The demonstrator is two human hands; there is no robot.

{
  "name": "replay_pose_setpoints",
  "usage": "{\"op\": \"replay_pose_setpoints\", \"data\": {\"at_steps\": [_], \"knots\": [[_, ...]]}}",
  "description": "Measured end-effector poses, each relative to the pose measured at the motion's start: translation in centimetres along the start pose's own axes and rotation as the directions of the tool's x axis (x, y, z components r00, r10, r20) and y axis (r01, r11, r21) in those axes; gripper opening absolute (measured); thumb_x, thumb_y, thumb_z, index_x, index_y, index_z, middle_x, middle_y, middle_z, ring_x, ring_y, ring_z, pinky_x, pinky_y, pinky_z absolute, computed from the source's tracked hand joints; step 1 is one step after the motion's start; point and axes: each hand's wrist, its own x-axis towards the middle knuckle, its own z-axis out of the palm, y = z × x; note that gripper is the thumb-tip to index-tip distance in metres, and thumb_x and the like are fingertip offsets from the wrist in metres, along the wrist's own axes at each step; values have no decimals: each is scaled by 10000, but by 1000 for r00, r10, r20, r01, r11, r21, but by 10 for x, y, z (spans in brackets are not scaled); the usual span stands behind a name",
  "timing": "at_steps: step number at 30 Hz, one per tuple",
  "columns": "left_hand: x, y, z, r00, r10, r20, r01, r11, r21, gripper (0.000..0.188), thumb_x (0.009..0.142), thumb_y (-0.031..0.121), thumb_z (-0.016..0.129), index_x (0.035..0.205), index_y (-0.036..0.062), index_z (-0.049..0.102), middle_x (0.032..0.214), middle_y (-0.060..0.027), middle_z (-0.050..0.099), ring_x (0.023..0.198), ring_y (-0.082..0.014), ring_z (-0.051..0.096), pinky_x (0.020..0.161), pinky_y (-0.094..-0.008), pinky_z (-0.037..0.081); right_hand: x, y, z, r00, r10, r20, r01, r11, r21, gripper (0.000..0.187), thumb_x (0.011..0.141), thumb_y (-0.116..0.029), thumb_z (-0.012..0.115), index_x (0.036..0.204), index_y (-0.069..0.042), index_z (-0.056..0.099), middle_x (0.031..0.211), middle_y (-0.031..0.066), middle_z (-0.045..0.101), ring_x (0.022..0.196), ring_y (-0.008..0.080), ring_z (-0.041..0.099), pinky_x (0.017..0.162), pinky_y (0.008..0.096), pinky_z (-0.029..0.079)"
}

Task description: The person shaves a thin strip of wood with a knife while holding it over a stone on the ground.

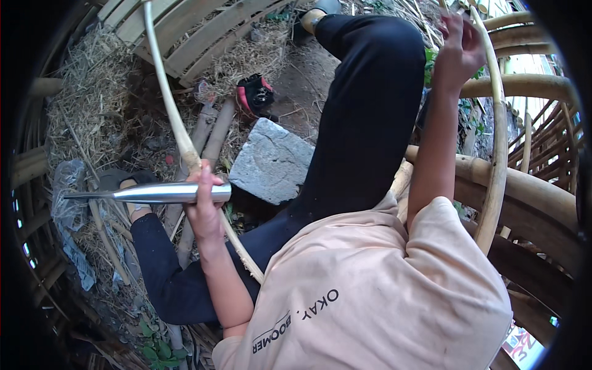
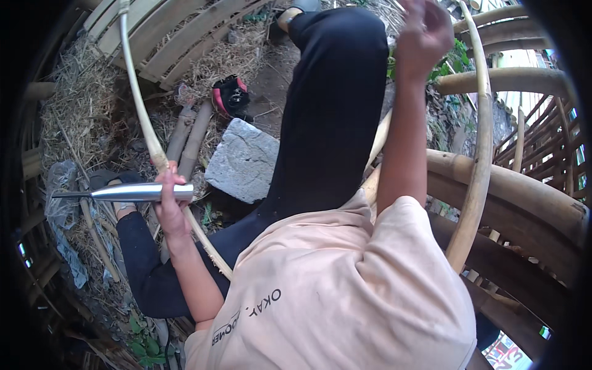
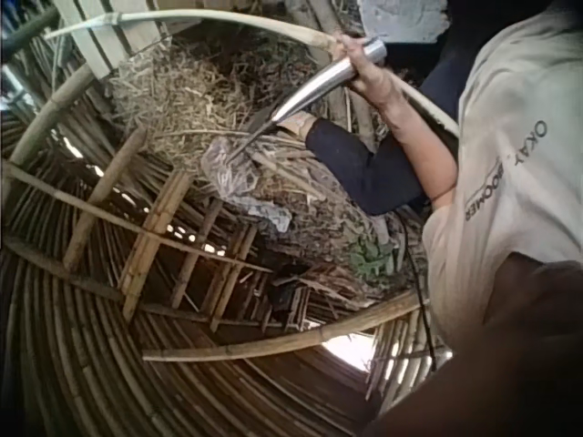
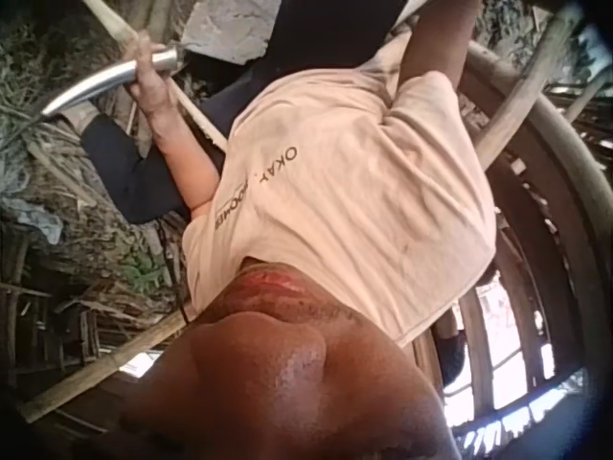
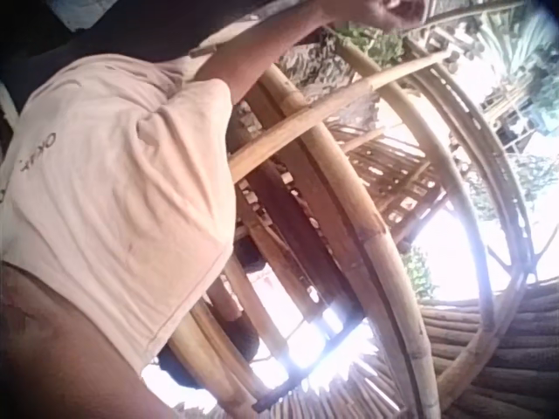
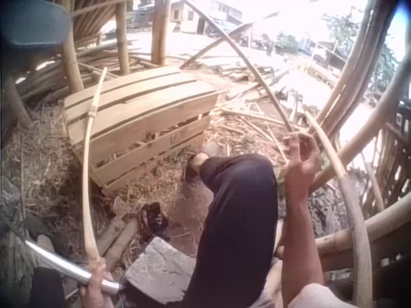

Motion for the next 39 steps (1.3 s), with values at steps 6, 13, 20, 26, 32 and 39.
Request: {"op": "replay_pose_setpoints", "data": {"at_steps": [6, 13, 20, 26, 32, 39], "knots": [[8, -4, -7, 977, 127, 173, -119, 992, -51, 258, 989, 320, 633, 846, 108, 597, 1202, -35, 547, 587, 7, 403, 461, -159, 250, -96, 240, -160, 739, 398, -544, -595, 7, -804, 933, 675, -654, 803, 1334, -42, 556, 1397, 194, 528, 1363, 386, 392, 1076, 603, 369], [11, -6, 6, 976, 120, 182, -113, 992, -46, 254, 992, 301, 626, 859, 87, 592, 1194, -66, 528, 570, 4, 377, 456, -158, 232, -115, 280, -190, 452, 645, -617, -601, -290, -744, 1198, 596, -642, 876, 1485, -26, 363, 1543, 178, 349, 1419, 359, 307, 1089, 619, 352], [10, -4, 4, 973, 135, 187, -131, 991, -33, 246, 989, 299, 622, 866, 87, 597, 1176, -67, 522, 560, 5, 346, 455, -162, 222, -126, 307, -196, 404, 657, -636, -628, -306, -716, 1076, 646, -523, 892, 1433, 27, 406, 1496, 179, 439, 1417, 338, 344, 1144, 543, 322], [16, -11, 18, 974, 106, 200, -94, 993, -68, 247, 978, 313, 635, 865, 95, 598, 1144, -60, 538, 554, 2, 348, 460, -169, 223, -111, 364, -257, 480, 570, -667, -526, -421, -739, 1151, 625, -554, 893, 1420, 112, 392, 1478, 207, 468, 1423, 342, 337, 1164, 511, 279], [4, 2, 2, 990, 57, 129, -61, 998, 28, 219, 980, 322, 633, 876, 134, 593, 1087, -24, 586, 579, 2, 398, 472, -164, 239, -100, 266, -147, 836, 330, -439, -522, 228, -822, 1323, 654, -624, 848, 1479, 122, 132, 1401, 336, 388, 1313, 484, 380, 1091, 620, 331], [7, 1, 15, 990, 18, 137, -19, 1000, 11, 257, 979, 346, 641, 842, 135, 590, 1099, -3, 587, 603, 5, 412, 481, -159, 247, 11, -36, 14, 989, -28, 144, 22, 999, 44, 175, 964, -77, 668, 1118, -1, 636, 901, 91, 716, 831, 126, 681, 701, 236, 542]]}}
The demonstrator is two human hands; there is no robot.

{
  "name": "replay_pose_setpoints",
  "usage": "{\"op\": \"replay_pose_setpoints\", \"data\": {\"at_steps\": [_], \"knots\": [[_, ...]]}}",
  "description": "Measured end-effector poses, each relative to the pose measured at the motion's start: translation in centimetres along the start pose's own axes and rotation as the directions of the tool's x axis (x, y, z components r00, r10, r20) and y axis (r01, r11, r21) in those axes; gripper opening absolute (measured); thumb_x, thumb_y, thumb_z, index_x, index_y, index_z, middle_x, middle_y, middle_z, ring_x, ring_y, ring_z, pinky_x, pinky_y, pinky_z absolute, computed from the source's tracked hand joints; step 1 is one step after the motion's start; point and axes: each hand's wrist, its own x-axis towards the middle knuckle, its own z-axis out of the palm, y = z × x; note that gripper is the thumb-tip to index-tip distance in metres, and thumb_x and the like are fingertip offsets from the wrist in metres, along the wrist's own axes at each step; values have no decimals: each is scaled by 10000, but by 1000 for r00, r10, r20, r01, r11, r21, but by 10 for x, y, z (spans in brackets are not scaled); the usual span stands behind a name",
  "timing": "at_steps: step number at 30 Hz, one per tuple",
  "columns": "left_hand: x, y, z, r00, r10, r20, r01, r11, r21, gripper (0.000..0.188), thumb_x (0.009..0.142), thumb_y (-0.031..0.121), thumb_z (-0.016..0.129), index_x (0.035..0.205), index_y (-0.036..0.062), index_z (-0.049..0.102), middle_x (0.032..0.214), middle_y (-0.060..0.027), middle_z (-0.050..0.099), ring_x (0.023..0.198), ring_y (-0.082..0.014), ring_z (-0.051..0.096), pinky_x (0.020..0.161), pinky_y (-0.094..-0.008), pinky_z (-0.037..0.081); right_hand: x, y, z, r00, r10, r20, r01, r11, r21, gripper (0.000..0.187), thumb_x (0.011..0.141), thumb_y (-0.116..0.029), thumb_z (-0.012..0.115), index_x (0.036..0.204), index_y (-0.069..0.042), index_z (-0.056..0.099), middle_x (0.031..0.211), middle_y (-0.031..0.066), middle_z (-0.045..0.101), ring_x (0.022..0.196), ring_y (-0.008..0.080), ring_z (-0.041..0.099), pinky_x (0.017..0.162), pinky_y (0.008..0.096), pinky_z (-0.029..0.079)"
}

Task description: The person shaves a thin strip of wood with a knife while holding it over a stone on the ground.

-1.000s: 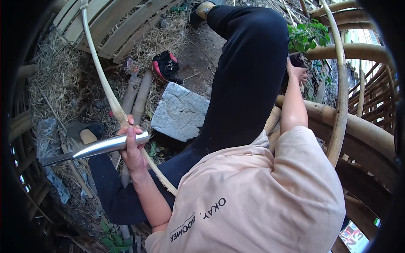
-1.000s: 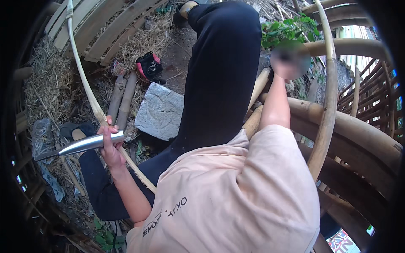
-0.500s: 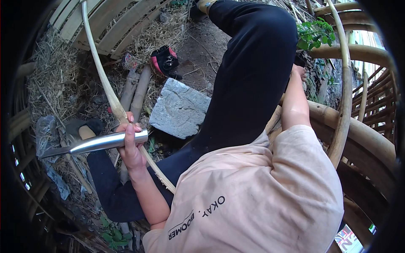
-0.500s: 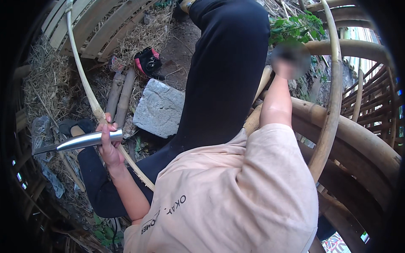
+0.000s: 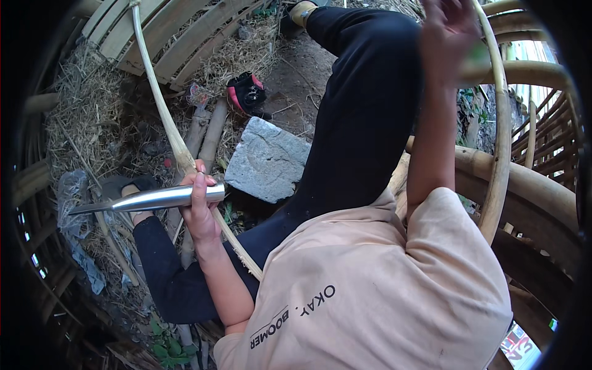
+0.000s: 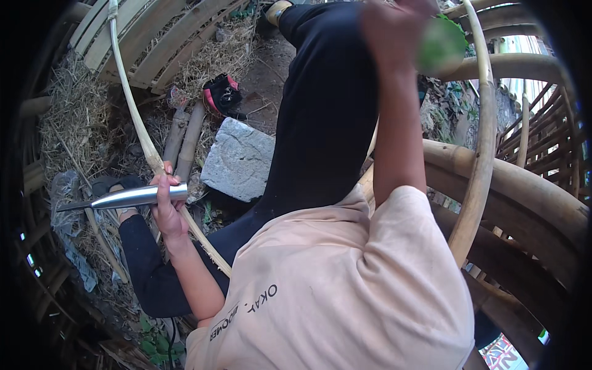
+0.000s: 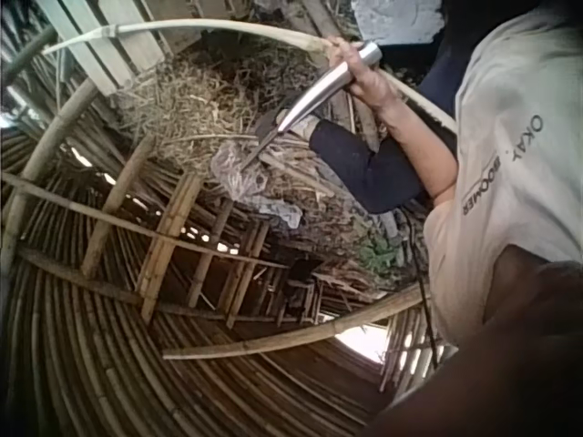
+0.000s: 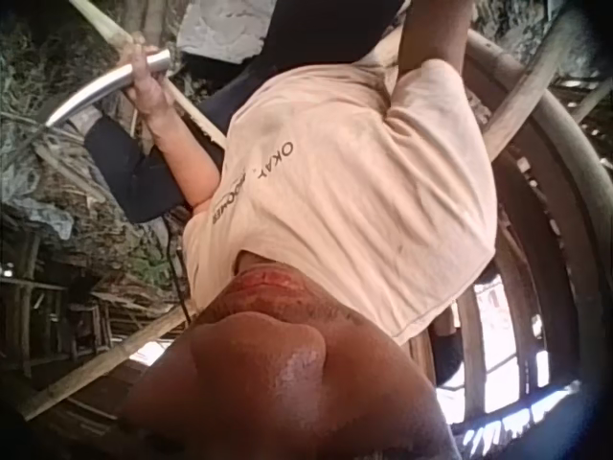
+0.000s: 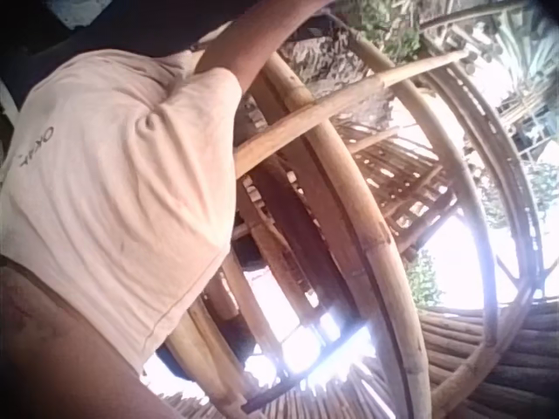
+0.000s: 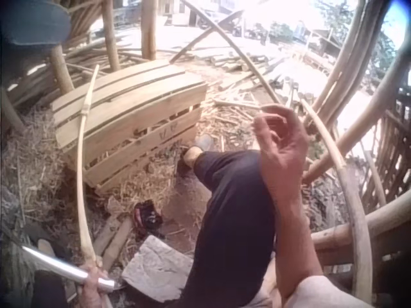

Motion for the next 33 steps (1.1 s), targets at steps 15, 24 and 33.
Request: {"op": "replay_pose_setpoints", "data": {"at_steps": [15, 24, 33], "knots": [[-2, -8, 3, 1000, 23, -9, -23, 1000, -2, 212, 975, 240, 687, 888, 56, 630, 819, -13, 631, 654, -51, 540, 548, -210, 408, -124, -83, 164, -461, -174, 870, -15, 982, 188, 677, 800, -319, 814, 1228, 101, 499, 1051, 263, 681, 1018, 374, 682, 874, 435, 559], [-1, 3, 12, 940, 331, 87, -340, 877, 340, 244, 935, 201, 734, 799, 5, 685, 738, -79, 641, 688, -181, 619, 630, -351, 483, -151, -81, 145, -297, -152, 943, -367, 930, 34, 643, 738, -193, 865, 1161, 60, 451, 1034, 242, 674, 1014, 372, 691, 836, 402, 545], [-2, 1, 6, 951, 287, 119, -310, 892, 330, 352, 954, 307, 704, 805, -9, 663, 712, -63, 660, 653, -180, 644, 632, -332, 505, -163, -81, 147, -224, -184, 957, -445, 893, 67, 597, 755, -181, 864, 1108, 50, 440, 948, 205, 666, 936, 346, 698, 799, 397, 550]]}}
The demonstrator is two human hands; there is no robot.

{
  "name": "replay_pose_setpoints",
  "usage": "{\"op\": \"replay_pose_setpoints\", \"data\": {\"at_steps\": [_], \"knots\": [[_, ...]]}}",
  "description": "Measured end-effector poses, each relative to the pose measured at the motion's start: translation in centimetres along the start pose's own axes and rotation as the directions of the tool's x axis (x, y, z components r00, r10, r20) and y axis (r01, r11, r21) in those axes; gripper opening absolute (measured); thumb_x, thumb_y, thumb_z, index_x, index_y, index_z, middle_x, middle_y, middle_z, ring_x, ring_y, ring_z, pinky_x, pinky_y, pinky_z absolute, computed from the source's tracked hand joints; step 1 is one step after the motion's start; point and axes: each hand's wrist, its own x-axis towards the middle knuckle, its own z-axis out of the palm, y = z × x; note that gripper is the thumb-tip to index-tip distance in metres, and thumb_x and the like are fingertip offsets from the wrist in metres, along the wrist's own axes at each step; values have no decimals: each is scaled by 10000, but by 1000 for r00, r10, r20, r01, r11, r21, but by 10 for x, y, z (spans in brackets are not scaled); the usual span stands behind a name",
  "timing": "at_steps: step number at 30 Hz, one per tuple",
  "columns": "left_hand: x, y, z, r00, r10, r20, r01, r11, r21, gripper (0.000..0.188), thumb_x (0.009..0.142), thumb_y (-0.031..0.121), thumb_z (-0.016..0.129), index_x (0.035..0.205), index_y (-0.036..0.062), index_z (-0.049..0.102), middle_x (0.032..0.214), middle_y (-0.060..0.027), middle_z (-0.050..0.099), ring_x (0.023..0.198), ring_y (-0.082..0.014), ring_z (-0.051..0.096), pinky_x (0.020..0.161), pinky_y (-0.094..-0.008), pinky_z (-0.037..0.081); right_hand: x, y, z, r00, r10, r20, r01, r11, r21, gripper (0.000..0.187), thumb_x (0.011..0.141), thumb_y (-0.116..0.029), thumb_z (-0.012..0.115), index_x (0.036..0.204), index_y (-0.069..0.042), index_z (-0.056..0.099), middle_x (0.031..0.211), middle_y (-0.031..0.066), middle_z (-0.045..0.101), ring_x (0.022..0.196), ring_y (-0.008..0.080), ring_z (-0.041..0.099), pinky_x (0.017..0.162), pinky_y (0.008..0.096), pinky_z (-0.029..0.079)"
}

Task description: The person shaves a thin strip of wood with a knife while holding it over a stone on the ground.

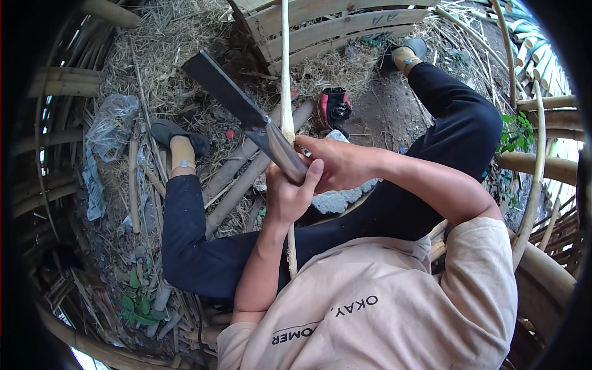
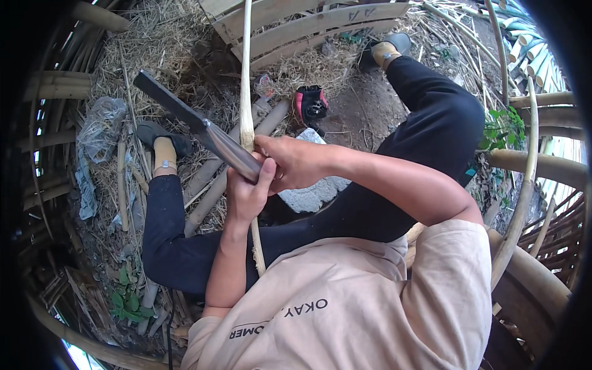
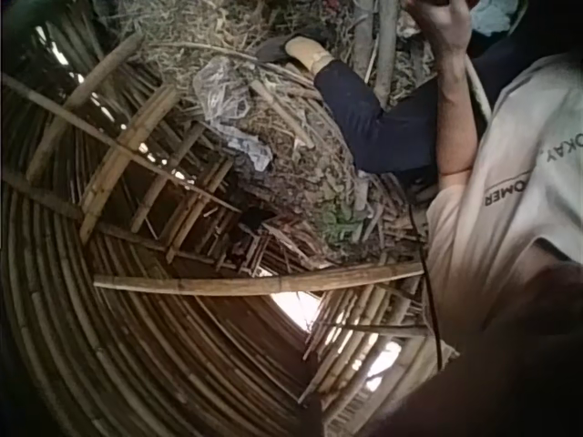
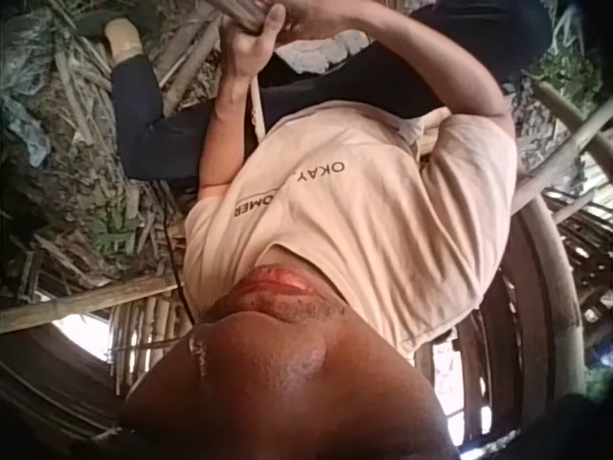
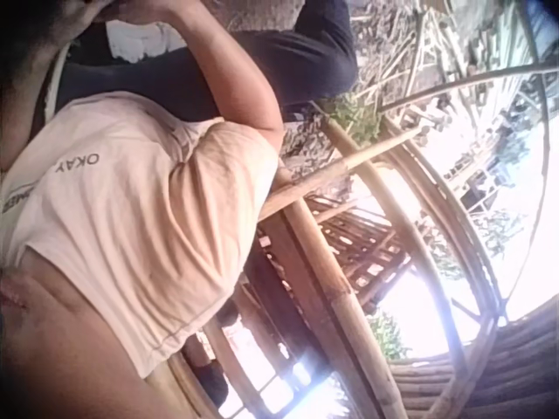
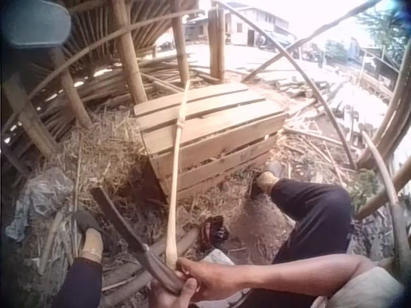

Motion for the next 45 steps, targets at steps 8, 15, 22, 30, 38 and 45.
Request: {"op": "replay_pose_setpoints", "data": {"at_steps": [8, 15, 22, 30, 38, 45], "knots": [[-3, -6, 1, 969, 209, -132, -224, 968, -114, 484, 1006, 430, 589, 1116, -41, 600, 1001, -115, 621, 905, -184, 625, 825, -307, 501, -8, -11, -8, 988, 67, 136, -95, 972, 213, 817, 840, 3, 779, 1494, -27, 291, 906, 137, 700, 805, 151, 692, 701, 331, 558], [4, 6, -11, 997, -70, -24, 60, 960, -273, 647, 1061, 596, 323, 1299, 27, 515, 725, 75, 420, 581, -9, 341, 496, -191, 262, -6, 9, -10, 957, 51, 285, -187, 859, 476, 671, 840, -35, 798, 1423, -19, 467, 957, 115, 745, 840, 131, 700, 787, 301, 578], [7, 3, -18, 995, -38, -90, 18, 976, -218, 362, 1068, 369, 500, 1160, 25, 565, 707, 69, 446, 594, -23, 383, 529, -206, 309, -20, -14, -35, 907, 152, 394, -364, 753, 549, 625, 875, -68, 786, 1386, 71, 453, 993, 177, 739, 902, 198, 740, 831, 321, 613], [12, 6, 1, 991, -43, -123, 32, 995, -93, 198, 983, 171, 672, 1017, 11, 560, 873, -8, 601, 843, -68, 547, 783, -246, 462, -12, 31, -6, 924, 143, 355, -346, 712, 612, 318, 868, -128, 796, 1105, 28, 652, 1026, 148, 733, 923, 215, 738, 859, 380, 603], [9, -17, -2, 993, -91, -75, 61, 941, -333, 96, 1074, 102, 435, 1053, 63, 519, 924, -22, 593, 579, 11, 369, 469, -178, 294, 10, 28, -2, 913, 369, 172, -361, 537, 763, 303, 975, -236, 688, 1128, 23, 662, 974, 144, 730, 880, 222, 738, 754, 369, 620], [12, -6, -19, 972, -221, -78, 161, 870, -466, 242, 1088, 117, 418, 1301, 74, 311, 1025, -129, 640, 636, -58, 533, 518, -188, 435, 15, 16, -25, 916, 358, -181, -202, 801, 563, 460, 975, -288, 697, 1315, -10, 559, 989, 112, 729, 637, 90, 639, 541, 257, 533]]}}
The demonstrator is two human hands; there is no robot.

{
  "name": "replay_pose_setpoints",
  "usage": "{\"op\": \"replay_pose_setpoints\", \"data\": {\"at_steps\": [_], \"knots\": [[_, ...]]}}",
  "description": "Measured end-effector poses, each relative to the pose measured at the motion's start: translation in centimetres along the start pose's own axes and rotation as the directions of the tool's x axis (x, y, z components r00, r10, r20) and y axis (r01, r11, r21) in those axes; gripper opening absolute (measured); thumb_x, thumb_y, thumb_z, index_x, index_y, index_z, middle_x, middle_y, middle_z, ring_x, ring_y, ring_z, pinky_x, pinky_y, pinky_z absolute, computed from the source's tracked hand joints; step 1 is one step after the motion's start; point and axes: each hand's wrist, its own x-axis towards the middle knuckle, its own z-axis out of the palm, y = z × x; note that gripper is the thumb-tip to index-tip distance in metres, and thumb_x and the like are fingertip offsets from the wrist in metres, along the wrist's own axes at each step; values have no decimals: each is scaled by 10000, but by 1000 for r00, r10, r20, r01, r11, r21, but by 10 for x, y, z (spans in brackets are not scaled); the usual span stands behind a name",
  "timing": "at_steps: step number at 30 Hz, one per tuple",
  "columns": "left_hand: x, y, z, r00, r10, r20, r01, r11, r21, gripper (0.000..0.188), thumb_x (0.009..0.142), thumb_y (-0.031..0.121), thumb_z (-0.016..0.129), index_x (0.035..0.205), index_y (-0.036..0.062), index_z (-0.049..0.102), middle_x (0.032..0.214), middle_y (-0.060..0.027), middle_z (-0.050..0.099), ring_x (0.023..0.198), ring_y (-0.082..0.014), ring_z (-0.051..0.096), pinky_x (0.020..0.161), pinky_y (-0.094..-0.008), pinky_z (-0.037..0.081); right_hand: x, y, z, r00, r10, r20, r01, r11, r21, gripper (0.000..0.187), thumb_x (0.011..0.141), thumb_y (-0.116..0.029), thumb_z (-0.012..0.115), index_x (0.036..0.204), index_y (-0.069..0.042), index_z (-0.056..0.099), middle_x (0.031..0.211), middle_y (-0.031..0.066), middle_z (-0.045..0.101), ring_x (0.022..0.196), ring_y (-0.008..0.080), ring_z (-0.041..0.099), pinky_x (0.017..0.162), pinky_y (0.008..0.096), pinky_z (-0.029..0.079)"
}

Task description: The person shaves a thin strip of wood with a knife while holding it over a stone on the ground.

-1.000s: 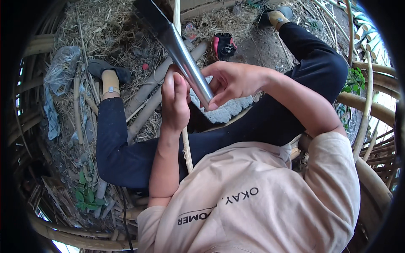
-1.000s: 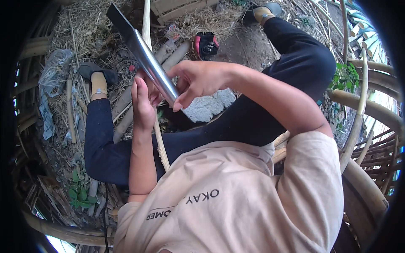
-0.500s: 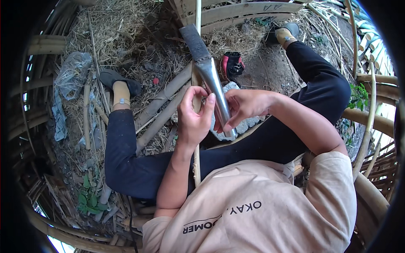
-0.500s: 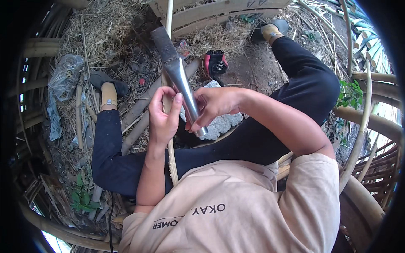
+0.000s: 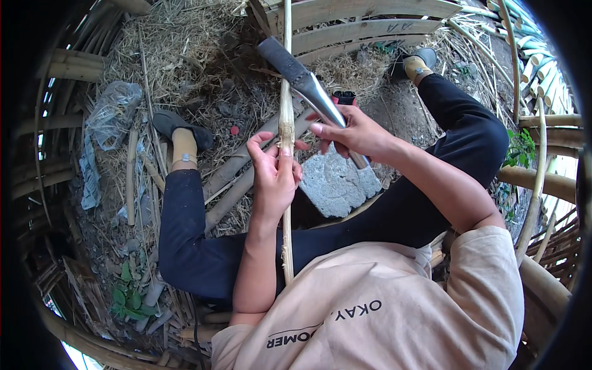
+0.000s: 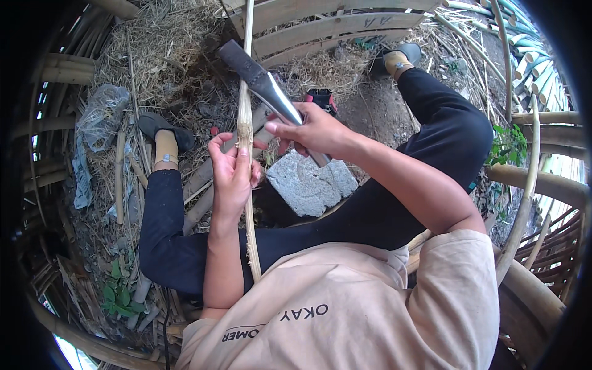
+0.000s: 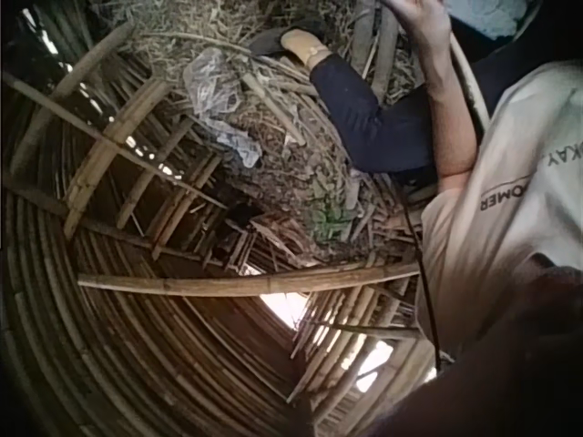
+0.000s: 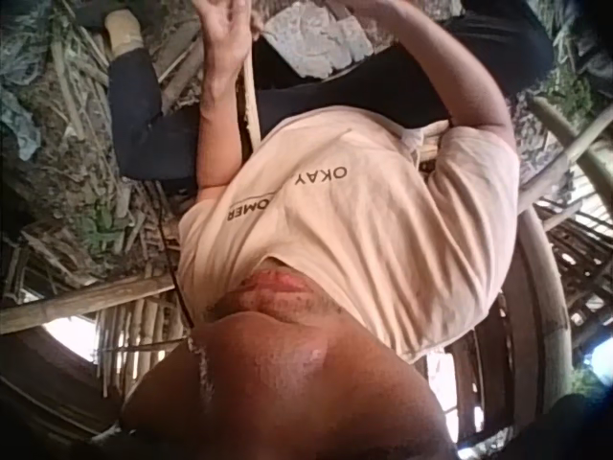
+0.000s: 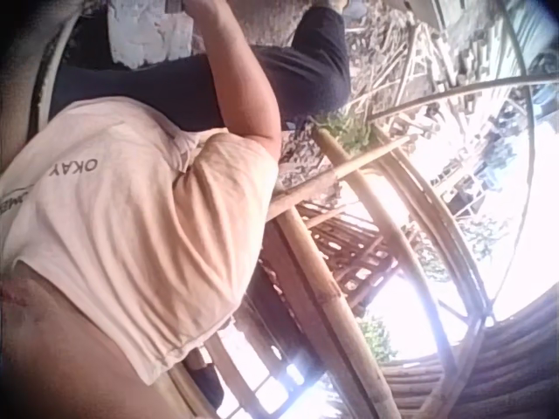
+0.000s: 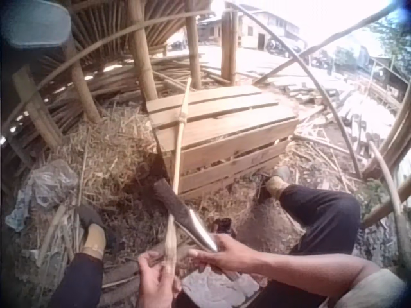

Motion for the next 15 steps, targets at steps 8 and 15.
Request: {"op": "replay_pose_setpoints", "data": {"at_steps": [8, 15], "knots": [[5, 20, -13, 957, -259, 131, 279, 946, -165, 227, 1092, 211, 457, 1254, 61, 509, 863, -34, 580, 589, -41, 472, 517, -162, 395, 1, -11, -6, 993, -92, -76, 80, 986, -148, 452, 979, -210, 689, 1351, -58, 483, 871, 70, 712, 717, 96, 687, 590, 240, 525], [6, 17, -9, 928, -350, 127, 372, 859, -352, 237, 1111, 269, 400, 1116, 75, 536, 656, 69, 331, 510, -4, 276, 418, -160, 234, -4, -20, -23, 990, -104, -94, 54, 900, -433, 343, 859, -58, 696, 1186, -18, 600, 850, 98, 717, 739, 140, 699, 643, 306, 545]]}}
